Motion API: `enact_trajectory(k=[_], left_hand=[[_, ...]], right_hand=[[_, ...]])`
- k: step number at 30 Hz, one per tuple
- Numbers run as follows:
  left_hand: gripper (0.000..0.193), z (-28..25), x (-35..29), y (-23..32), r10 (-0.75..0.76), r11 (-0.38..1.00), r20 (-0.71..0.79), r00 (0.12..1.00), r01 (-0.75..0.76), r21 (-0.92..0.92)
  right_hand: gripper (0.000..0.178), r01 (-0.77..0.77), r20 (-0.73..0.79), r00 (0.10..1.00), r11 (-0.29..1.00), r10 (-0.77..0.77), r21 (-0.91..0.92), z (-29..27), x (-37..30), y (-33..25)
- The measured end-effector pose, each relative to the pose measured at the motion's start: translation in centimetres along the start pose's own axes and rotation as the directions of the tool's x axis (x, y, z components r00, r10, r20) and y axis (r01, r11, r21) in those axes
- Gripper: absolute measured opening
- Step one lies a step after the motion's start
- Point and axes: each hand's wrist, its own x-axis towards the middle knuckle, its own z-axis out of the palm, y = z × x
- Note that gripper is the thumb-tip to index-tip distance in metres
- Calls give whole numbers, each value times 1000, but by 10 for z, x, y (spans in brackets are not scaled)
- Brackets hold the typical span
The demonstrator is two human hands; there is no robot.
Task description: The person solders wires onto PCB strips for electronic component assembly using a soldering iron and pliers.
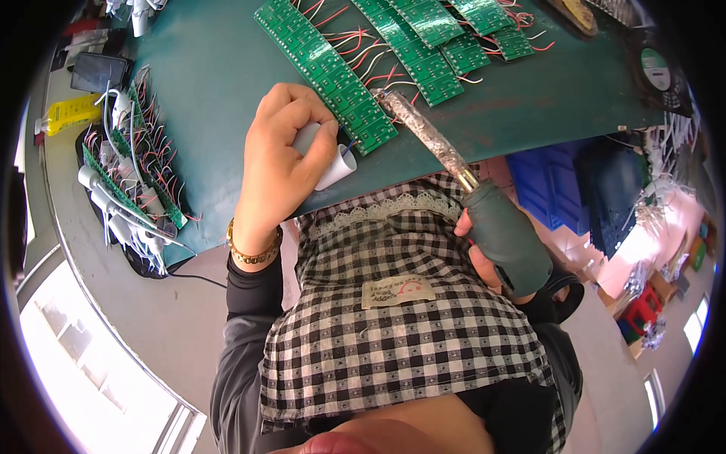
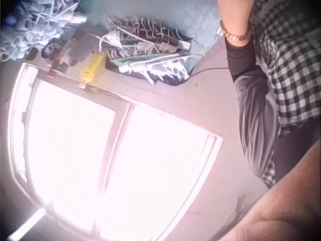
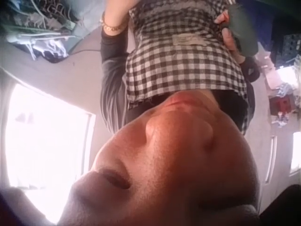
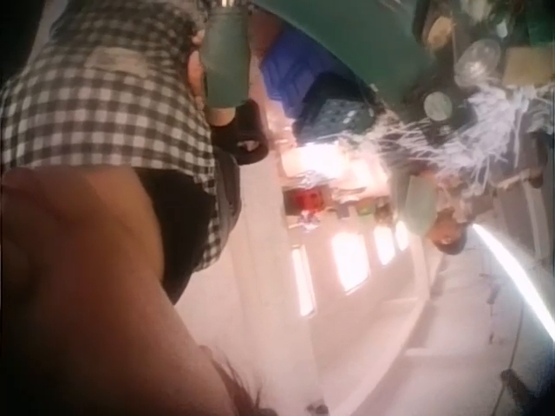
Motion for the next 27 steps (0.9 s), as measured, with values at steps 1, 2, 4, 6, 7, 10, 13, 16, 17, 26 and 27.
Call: enact_trajectory(k=[1,2,4,6,7,10,13,16,17,26,27], left_hand=[[6,0,0,1,-8,1000,0,1000,8,0],[6,0,1,2,-4,1000,-2,1000,4,-1],[6,1,1,2,29,998,1,1000,-29,59],[7,2,0,4,1,998,-4,1000,-1,66],[8,3,1,4,-28,997,-7,1000,28,72],[9,3,0,2,-38,998,-24,999,39,56],[12,5,1,2,-84,996,-48,995,84,-4],[12,7,0,2,-77,996,-82,994,79,28],[12,7,-1,2,-79,996,-81,994,82,34],[11,11,0,4,-50,998,-115,992,54,31],[10,12,-2,4,-40,998,-128,991,46,39]], right_hand=[[21,-23,-33,999,1000,24,18,3,-2,0],[17,-46,-65,997,998,48,37,5,-3,1],[38,-16,-34,999,999,15,-32,0,-4,8],[59,16,-2,1000,995,-16,-102,0,-7,15],[60,-23,-29,999,1000,23,-8,1,-9,17],[59,-29,-74,997,994,37,104,7,-11,22],[56,-22,-99,994,988,37,154,7,-18,33],[51,-305,-88,930,884,356,354,5,-14,30],[47,-520,-29,790,693,613,499,6,-12,29],[47,-28,14,1000,958,25,285,2,-15,35],[47,-30,15,1000,958,26,287,3,-15,34]])
